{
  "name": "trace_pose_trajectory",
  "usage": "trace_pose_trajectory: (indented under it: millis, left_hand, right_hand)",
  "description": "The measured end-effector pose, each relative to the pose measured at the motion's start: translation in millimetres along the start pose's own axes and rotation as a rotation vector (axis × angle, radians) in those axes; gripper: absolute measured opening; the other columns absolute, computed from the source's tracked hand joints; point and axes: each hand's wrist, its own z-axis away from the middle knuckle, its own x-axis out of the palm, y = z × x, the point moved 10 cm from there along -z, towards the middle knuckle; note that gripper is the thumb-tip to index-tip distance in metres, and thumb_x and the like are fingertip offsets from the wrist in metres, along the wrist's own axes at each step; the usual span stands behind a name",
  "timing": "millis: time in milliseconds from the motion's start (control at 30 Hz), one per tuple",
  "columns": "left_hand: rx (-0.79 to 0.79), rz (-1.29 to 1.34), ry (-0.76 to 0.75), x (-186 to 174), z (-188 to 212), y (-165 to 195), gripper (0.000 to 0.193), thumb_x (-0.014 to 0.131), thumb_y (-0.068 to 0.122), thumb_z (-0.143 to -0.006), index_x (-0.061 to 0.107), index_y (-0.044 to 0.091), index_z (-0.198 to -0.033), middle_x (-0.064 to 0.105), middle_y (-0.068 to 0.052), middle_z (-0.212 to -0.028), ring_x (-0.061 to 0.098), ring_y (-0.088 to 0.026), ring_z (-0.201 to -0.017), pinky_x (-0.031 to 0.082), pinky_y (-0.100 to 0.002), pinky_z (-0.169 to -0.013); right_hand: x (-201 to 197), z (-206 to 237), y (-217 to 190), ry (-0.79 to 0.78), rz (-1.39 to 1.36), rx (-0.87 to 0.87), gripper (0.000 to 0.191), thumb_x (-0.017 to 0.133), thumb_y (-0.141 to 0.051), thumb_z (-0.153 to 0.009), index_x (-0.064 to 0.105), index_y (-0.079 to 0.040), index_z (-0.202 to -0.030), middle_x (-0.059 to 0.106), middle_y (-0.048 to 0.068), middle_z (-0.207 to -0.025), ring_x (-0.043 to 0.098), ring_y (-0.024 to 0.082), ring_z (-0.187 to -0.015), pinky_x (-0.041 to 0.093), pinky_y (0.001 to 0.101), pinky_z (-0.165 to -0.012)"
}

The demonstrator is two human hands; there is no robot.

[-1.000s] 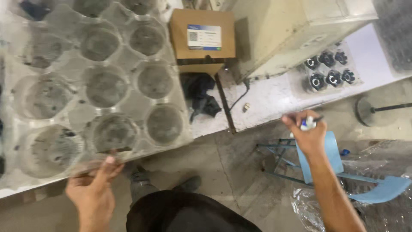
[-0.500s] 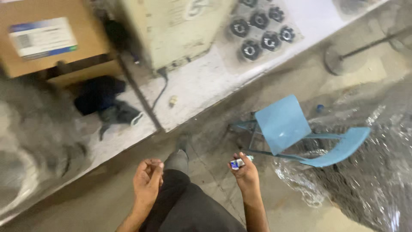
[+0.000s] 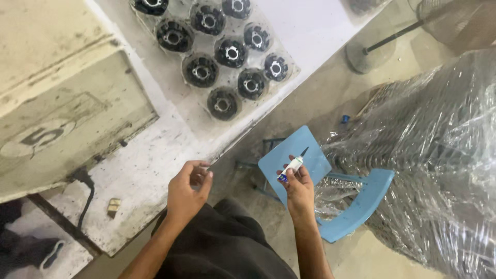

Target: The person sits on the floor and applies adhesive from a squeeze tube to small black round components, working one at a time. They pick each component from a plastic tray, dispense adhesive onto it, and place it back into the tray, continuing across the trays.

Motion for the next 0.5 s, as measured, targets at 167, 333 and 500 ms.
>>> trace_pose_trajectory:
  millis: [167, 333, 500]
  left_hand:
    - [0.267, -0.539, 0.031, 45, -81, 56, 0.042, 0.076, 0.024, -0.083, 0.068, 0.009, -0.122, 0.064, -0.016, -0.121, 0.058, -0.034, -0.114, 0.048, -0.048, -0.096]
    - [0.238, -0.792, 0.163, 74, -124, 55, 0.054, 0.068, 0.036, -0.083, 0.065, 0.008, -0.129, 0.034, -0.030, -0.155, 0.023, -0.052, -0.145, 0.021, -0.067, -0.114]
    - [0.071, -0.899, 0.204, 97, -150, 36, 0.052, 0.058, 0.046, -0.089, 0.066, 0.013, -0.128, 0.025, -0.028, -0.161, 0.009, -0.051, -0.154, 0.006, -0.074, -0.117]
  right_hand:
    - [35, -72, -70, -0.126, -0.043, -0.072, 0.041, 0.063, -0.010, -0.100, 0.058, -0.004, -0.141, 0.066, 0.003, -0.104, 0.066, 0.017, -0.090, 0.056, 0.0348, -0.082]
    - [78, -145, -119, -0.224, -0.105, -0.064, 0.042, 0.067, -0.006, -0.097, 0.057, -0.001, -0.137, 0.068, 0.003, -0.104, 0.065, 0.014, -0.088, 0.055, 0.0342, -0.082]
    - [117, -234, -155, -0.289, -0.097, -0.032, 0.047, 0.068, -0.012, -0.099, 0.057, -0.001, -0.144, 0.066, 0.003, -0.100, 0.062, 0.014, -0.090, 0.054, 0.0327, -0.082]
